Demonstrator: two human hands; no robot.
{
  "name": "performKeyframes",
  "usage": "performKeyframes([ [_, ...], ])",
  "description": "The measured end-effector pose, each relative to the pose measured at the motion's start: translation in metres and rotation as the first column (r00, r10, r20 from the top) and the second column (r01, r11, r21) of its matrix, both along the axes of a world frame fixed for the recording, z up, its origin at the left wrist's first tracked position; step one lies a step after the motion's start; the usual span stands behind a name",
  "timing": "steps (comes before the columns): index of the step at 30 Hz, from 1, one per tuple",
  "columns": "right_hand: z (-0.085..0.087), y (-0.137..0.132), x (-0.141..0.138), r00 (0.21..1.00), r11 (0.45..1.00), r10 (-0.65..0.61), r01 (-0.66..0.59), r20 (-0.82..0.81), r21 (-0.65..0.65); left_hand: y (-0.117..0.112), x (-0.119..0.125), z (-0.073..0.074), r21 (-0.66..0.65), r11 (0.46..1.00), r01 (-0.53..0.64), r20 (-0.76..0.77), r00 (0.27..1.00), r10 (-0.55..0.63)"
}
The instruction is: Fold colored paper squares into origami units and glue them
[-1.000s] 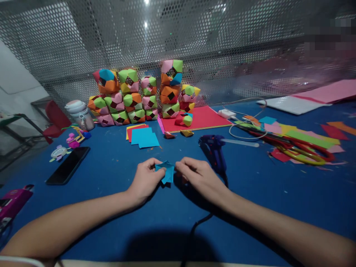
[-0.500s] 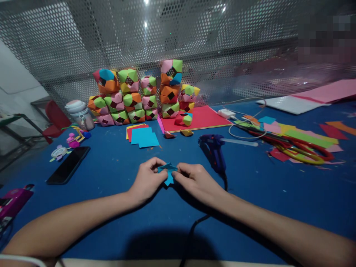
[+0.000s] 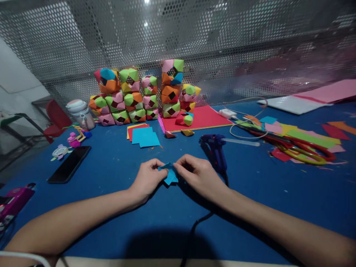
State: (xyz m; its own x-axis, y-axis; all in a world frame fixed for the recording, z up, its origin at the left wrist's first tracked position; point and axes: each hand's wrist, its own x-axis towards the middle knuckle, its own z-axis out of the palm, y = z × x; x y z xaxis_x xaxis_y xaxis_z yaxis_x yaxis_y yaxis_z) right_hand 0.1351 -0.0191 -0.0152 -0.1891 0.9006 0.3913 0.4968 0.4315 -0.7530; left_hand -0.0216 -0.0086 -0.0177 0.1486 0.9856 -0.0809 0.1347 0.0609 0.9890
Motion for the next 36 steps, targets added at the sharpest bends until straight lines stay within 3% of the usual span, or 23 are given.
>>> performKeyframes([
  [11,-0.0004,-0.0025,0.0003,1.000,1.000,-0.016,0.015,0.027,0.012,-0.0045,0.0013,0.0066,-0.002,0.999,-0.036,0.029,0.999,0.036],
  [19,0.0005,-0.0027,0.0002,0.994,0.993,0.110,-0.109,-0.017,0.043,-0.0049,0.0009,0.0059,0.024,0.992,0.122,-0.035,0.992,-0.121],
  [25,0.0001,-0.0027,0.0002,0.989,0.988,0.149,-0.149,-0.015,0.039,-0.0046,0.0004,0.0042,-0.025,0.971,0.237,-0.087,0.967,-0.239],
  [32,0.0023,-0.0018,-0.0008,0.996,0.991,0.058,-0.066,-0.064,-0.119,-0.0018,0.0006,0.0016,0.023,0.998,0.067,0.036,0.997,-0.067],
  [36,-0.0051,-0.0007,-0.0010,0.999,0.993,0.033,-0.032,0.015,-0.113,-0.0003,0.0004,-0.0002,0.014,0.999,0.049,0.026,0.998,-0.050],
])
